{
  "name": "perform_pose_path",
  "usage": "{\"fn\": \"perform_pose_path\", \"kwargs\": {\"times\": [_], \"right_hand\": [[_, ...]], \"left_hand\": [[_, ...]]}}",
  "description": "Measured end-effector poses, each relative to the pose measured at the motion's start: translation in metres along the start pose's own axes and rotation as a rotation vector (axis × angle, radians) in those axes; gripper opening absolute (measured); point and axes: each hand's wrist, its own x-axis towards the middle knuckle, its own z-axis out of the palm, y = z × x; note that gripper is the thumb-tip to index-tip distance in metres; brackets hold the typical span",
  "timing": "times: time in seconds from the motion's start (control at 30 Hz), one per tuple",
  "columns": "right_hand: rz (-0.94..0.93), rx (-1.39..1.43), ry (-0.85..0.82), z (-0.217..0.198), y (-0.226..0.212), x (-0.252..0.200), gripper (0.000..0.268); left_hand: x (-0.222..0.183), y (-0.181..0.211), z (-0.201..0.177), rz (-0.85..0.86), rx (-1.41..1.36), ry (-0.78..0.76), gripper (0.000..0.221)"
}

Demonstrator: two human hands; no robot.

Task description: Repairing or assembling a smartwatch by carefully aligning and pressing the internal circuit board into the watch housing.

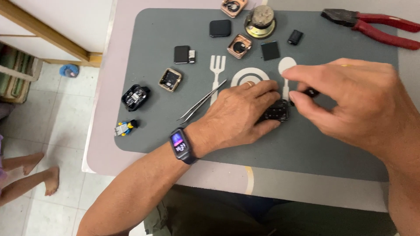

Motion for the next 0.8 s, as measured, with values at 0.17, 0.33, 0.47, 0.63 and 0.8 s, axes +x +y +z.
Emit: {"fn": "perform_pose_path", "kwargs": {"times": [0.17,0.33,0.47,0.63,0.8], "right_hand": [[-0.055,0.076,-0.035,-0.005,-0.001,0.003,0.033],[-0.027,0.081,0.019,-0.006,0.001,0.004,0.026],[-0.08,0.196,-0.026,-0.01,0.0,0.008,0.039],[-0.048,0.081,0.035,-0.003,0.007,0.0,0.025],[-0.081,0.211,-0.013,-0.01,0.001,0.008,0.038]], "left_hand": [[0.003,-0.002,-0.002,0.029,-0.069,0.009,0.039],[0.004,-0.001,-0.004,-0.011,-0.019,-0.044,0.039],[0.005,0.0,-0.002,-0.013,-0.038,-0.049,0.041],[0.005,0.0,-0.003,-0.021,0.003,-0.074,0.043],[0.005,-0.001,-0.003,-0.018,-0.007,-0.072,0.044]]}}
